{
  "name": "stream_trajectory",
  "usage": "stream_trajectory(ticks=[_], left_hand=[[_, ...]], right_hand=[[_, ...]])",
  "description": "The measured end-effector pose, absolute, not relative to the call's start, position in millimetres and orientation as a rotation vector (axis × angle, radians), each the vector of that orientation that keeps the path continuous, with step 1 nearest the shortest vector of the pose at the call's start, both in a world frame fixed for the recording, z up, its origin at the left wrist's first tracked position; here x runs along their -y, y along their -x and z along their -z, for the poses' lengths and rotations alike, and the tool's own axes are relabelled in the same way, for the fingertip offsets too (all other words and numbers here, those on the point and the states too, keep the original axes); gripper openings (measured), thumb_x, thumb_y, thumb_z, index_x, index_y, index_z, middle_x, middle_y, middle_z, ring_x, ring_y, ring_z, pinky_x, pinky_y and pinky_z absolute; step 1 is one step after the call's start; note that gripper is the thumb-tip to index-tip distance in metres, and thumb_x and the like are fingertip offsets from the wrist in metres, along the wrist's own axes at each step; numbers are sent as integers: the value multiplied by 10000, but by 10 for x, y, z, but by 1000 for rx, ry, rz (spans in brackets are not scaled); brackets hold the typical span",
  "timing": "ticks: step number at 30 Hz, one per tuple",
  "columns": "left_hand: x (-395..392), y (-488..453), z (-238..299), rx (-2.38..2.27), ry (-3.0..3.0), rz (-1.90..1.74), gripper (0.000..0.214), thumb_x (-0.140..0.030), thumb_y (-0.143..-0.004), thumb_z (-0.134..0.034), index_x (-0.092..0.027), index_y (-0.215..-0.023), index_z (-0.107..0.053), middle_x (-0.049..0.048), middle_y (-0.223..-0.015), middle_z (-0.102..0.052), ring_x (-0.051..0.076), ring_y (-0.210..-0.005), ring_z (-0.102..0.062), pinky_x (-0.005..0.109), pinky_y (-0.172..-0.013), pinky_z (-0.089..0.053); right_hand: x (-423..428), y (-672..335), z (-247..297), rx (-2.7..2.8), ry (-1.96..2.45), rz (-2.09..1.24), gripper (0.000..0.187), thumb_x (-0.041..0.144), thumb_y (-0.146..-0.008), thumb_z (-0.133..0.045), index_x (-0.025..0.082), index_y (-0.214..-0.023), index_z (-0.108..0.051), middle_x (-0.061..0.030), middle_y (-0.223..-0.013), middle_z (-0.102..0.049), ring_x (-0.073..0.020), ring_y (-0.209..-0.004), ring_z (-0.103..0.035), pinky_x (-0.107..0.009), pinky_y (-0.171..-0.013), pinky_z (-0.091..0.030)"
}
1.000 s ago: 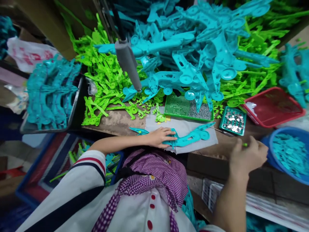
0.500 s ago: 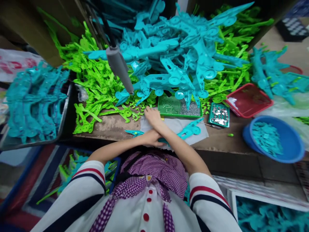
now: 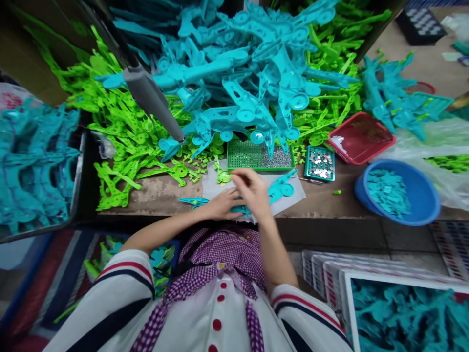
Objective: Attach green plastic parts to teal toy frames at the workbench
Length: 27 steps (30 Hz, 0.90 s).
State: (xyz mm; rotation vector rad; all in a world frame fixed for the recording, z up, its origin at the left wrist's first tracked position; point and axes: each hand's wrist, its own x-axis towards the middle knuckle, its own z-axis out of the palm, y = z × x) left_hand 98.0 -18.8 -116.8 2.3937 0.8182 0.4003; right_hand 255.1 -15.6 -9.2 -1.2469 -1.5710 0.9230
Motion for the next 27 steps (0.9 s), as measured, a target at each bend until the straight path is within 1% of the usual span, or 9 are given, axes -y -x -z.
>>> stream_trajectory(ticks=[1,2,4,7,10,17,21,24,27], left_hand=[[186,-981,1137,-783,-2437,-369,523,-417,-876,-698,-265,-1370,-615,107,-1440,-558,330,-1338,-465,515,-1074,-451],[181,-983,1113,-749,-2479,-340,528,-410,-883,-689,-252,-1380,-607,126,-1436,-556,343,-1335,-462,532,-1060,-456],[167,-986,1090,-725,-2523,-318,522,-398,-896,-671,-234,-1387,-602,144,-1429,-556,353,-1330,-460,540,-1050,-458],[158,-988,1094,-731,-2531,-341,512,-398,-897,-673,-232,-1377,-612,141,-1418,-563,345,-1319,-466,517,-1048,-460],[164,-987,1108,-740,-2532,-355,510,-396,-895,-678,-241,-1376,-612,133,-1413,-568,335,-1306,-473,499,-1040,-467],[148,-977,1133,-717,-2537,-363,513,-398,-894,-674,-240,-1378,-610,132,-1409,-570,332,-1301,-477,504,-1052,-459],[139,-982,1160,-706,-2541,-372,527,-397,-891,-677,-229,-1385,-603,139,-1411,-570,338,-1303,-474,516,-1045,-466],[150,-994,1183,-713,-2553,-387,515,-403,-884,-684,-239,-1368,-618,136,-1409,-575,342,-1304,-476,519,-1034,-473],[161,-1003,1197,-724,-2566,-384,504,-405,-875,-695,-253,-1352,-631,128,-1417,-572,339,-1304,-474,509,-1032,-473]], right_hand=[[177,-2916,229,1534,1340,-875,390,577,-932,-567,204,-994,-667,-29,-841,-674,-129,-641,-578,-281,-598,-495],[184,-3269,376,1493,1457,-785,390,576,-918,-581,203,-992,-669,-33,-832,-681,-139,-649,-591,-290,-615,-505],[156,-3853,657,1452,1630,-574,412,578,-882,-614,197,-1031,-666,-60,-878,-705,-176,-731,-637,-334,-703,-536],[47,-4292,966,1560,1688,-555,412,565,-875,-598,190,-1029,-675,-99,-972,-729,-228,-843,-676,-395,-796,-550],[-30,-4325,1128,1590,1665,-623,377,519,-898,-570,192,-1051,-677,-107,-1020,-734,-241,-878,-686,-406,-804,-554],[-16,-4241,1182,1506,1689,-562,339,480,-904,-563,189,-1047,-663,-102,-977,-732,-240,-858,-685,-395,-782,-554],[-68,-4267,1101,1712,1682,-539,309,462,-924,-536,200,-1037,-655,-107,-1014,-725,-243,-866,-676,-393,-789,-549],[-140,-4289,1045,1917,1658,-509,282,451,-938,-515,210,-994,-651,-108,-987,-715,-250,-867,-669,-395,-799,-535],[-229,-4312,1032,2054,1610,-476,302,472,-953,-485,214,-963,-642,-109,-959,-706,-255,-863,-663,-396,-794,-523]])
